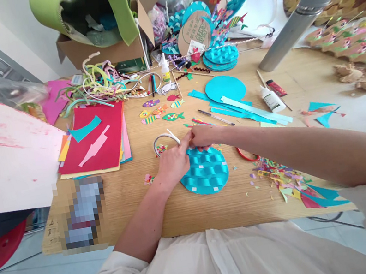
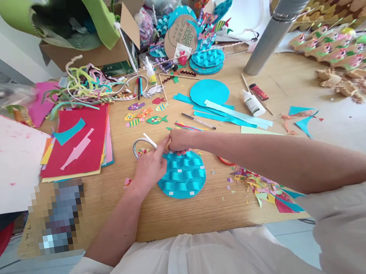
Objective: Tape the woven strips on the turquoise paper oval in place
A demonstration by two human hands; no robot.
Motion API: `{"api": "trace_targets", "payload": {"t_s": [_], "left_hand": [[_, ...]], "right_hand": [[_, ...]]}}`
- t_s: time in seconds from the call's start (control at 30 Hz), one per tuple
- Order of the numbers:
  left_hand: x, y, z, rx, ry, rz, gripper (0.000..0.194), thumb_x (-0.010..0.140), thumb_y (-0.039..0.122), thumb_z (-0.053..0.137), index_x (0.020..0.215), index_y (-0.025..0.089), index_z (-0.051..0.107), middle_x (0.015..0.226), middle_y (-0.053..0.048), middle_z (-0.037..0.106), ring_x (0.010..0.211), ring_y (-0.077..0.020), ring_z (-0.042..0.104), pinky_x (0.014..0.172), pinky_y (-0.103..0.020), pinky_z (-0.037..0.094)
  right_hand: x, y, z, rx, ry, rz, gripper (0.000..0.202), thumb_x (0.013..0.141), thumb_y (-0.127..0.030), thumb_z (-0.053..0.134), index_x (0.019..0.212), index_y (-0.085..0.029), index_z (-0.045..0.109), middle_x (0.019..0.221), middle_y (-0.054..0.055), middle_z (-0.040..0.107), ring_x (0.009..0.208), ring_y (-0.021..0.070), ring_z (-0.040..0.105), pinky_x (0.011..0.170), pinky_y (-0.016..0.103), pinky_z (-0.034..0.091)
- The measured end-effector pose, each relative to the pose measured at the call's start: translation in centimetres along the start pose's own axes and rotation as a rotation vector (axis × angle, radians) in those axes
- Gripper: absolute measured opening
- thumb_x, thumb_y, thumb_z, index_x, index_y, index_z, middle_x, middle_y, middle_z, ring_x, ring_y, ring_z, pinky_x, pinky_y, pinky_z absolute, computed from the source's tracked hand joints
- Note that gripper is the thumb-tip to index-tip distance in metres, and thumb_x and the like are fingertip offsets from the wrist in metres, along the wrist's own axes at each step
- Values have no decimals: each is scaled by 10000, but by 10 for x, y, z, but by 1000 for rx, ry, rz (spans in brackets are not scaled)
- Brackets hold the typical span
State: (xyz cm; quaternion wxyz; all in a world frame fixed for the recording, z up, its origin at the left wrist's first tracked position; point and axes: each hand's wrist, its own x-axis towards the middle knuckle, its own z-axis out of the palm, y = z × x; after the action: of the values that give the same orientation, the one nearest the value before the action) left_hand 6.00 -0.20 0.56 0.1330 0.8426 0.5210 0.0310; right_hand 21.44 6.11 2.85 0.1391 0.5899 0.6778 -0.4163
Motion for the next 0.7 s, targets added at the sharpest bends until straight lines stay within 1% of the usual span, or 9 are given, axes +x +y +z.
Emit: {"api": "trace_targets", "payload": {"t_s": [0.13, 0.23, 0.33, 0.43, 0.57, 0.7], "left_hand": [[0, -3, 2, -78, 26, -25, 685, 866, 132, 450, 1522, 240, 284, 986, -87, 730, 852, -211, 689, 763, -307, 511], [1, -5, 4, -171, 56, -45, 671, 854, 107, 452, 1501, 240, 338, 1008, -75, 737, 857, -201, 687, 789, -308, 508], [2, -6, 4, -248, 81, -66, 640, 848, 102, 462, 1472, 228, 397, 1001, -68, 744, 827, -195, 688, 787, -309, 506], [2, -6, 5, -277, 101, -89, 622, 842, 98, 474, 1452, 210, 429, 1008, -67, 742, 810, -186, 684, 793, -309, 504], [2, -7, 5, -303, 126, -93, 620, 834, 74, 487, 1440, 199, 440, 1031, -53, 738, 857, -180, 679, 846, -315, 494], [2, -5, 4, -290, 124, -115, 611, 851, 77, 493, 1442, 219, 435, 1042, -44, 731, 882, -177, 675, 830, -305, 497]], "right_hand": [[-2, 1, 0, 17, 7, -5, 190, 768, -274, 569, 623, -173, 638, 650, 59, 680, 571, 174, 629, 567, 289, 503], [-3, 1, 0, 29, 13, -3, 198, 778, -280, 564, 636, -169, 646, 655, 61, 680, 577, 175, 631, 570, 292, 504], [-5, 2, 2, 54, 23, -5, 188, 800, -271, 553, 694, -164, 665, 688, 57, 695, 571, 160, 621, 556, 276, 500], [-8, 3, 4, 85, 30, -16, 154, 812, -244, 554, 760, -156, 670, 707, 47, 700, 550, 133, 603, 528, 243, 479], [-13, 4, 1, 132, 42, -37, 140, 835, -225, 542, 821, -148, 658, 741, 42, 708, 528, 109, 587, 493, 210, 443], [-20, 6, -3, 177, 92, -58, 184, 879, -220, 480, 907, -139, 643, 741, 45, 702, 517, 103, 570, 486, 204, 423]]}}
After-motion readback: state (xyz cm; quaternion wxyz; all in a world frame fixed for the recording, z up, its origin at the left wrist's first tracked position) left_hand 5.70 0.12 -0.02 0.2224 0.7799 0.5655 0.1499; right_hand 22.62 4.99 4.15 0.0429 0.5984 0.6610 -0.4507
